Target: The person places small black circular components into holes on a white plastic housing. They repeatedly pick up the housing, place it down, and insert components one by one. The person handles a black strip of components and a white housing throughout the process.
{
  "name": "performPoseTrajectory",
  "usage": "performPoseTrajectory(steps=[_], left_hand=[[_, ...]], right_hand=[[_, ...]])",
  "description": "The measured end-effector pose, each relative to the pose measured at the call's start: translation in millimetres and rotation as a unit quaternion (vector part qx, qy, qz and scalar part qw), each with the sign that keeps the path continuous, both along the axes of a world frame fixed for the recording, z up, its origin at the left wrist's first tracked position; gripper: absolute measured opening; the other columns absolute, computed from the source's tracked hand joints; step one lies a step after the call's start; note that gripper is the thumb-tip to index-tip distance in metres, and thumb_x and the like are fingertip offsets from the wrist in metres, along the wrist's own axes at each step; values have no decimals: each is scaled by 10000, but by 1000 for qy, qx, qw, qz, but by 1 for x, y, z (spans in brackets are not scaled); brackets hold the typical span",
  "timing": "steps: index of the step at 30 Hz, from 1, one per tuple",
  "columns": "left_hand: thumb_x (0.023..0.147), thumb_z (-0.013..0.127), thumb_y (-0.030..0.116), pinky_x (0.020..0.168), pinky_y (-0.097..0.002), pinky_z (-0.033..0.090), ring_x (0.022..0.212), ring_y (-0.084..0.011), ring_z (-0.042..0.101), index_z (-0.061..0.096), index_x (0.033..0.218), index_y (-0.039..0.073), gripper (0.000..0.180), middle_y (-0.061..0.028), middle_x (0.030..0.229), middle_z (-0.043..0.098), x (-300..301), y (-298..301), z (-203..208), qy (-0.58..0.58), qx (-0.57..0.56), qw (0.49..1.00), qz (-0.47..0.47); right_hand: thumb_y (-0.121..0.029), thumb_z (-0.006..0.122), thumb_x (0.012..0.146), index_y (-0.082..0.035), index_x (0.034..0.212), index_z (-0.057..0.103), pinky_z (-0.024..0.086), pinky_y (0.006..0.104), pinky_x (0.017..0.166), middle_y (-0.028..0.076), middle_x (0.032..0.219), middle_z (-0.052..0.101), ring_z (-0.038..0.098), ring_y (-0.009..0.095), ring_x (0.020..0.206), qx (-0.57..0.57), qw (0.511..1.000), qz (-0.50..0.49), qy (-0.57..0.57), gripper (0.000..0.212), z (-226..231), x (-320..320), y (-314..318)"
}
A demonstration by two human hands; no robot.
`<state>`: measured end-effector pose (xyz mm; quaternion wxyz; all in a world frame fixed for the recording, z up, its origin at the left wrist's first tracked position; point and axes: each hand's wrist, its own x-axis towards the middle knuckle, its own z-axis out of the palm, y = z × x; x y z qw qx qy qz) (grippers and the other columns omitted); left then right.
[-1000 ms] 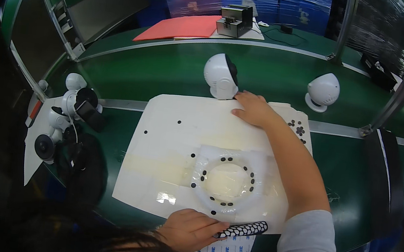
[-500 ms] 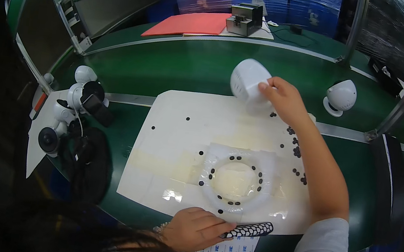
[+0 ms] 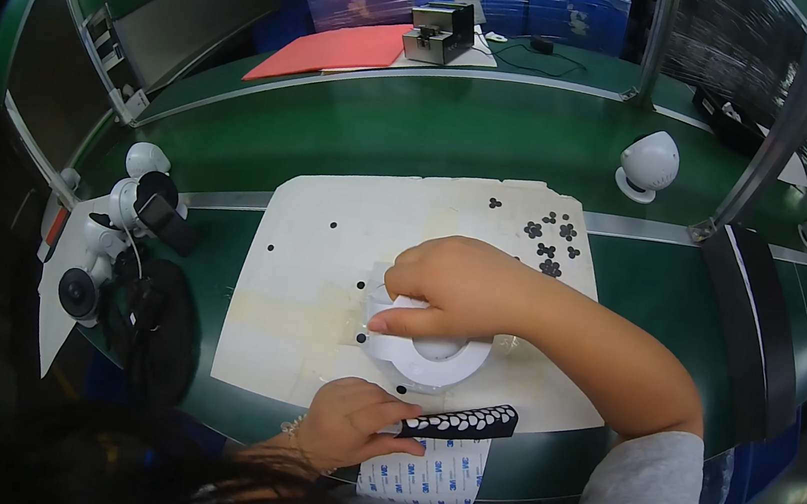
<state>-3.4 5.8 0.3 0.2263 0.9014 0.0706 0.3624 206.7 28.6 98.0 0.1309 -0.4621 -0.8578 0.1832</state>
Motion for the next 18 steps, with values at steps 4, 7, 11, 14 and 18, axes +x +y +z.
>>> performPoseTrajectory(steps=[4,7,11,14,18], left_hand=[[623,765,292,491,-292,407,544,-191,535,593,905,97,383,-23,629,549,-2,-1,3,-12,-14,1000,10],[632,760,276,490,-298,401,530,-196,527,598,859,89,336,-28,614,546,-5,0,4,17,-56,998,31],[658,752,222,483,-305,398,515,-215,520,595,823,69,274,-47,610,546,-3,-3,5,-3,-126,992,31],[674,743,186,484,-303,405,521,-223,530,592,834,56,255,-62,616,548,-1,-7,4,8,-179,983,38],[675,739,165,503,-298,428,541,-221,549,603,897,54,283,-77,640,562,-1,-10,9,33,-254,966,44]], right_hand=[[-374,637,764,-50,949,577,432,393,677,92,870,579,554,280,760,359,931,-20,57,377,-18,5,-16],[-275,698,723,-54,1034,543,441,380,682,73,936,572,555,265,778,261,956,-5,136,411,-23,2,-69],[-213,704,722,-53,1030,546,451,343,682,79,933,581,569,237,794,204,963,-41,173,381,-48,-24,-116],[-177,678,744,-61,1040,547,456,338,680,79,920,593,585,233,804,182,969,-80,144,344,-56,-23,-121],[-129,632,775,-66,1062,532,465,346,678,96,884,606,601,264,795,92,978,-117,146,310,-49,-18,-118]])
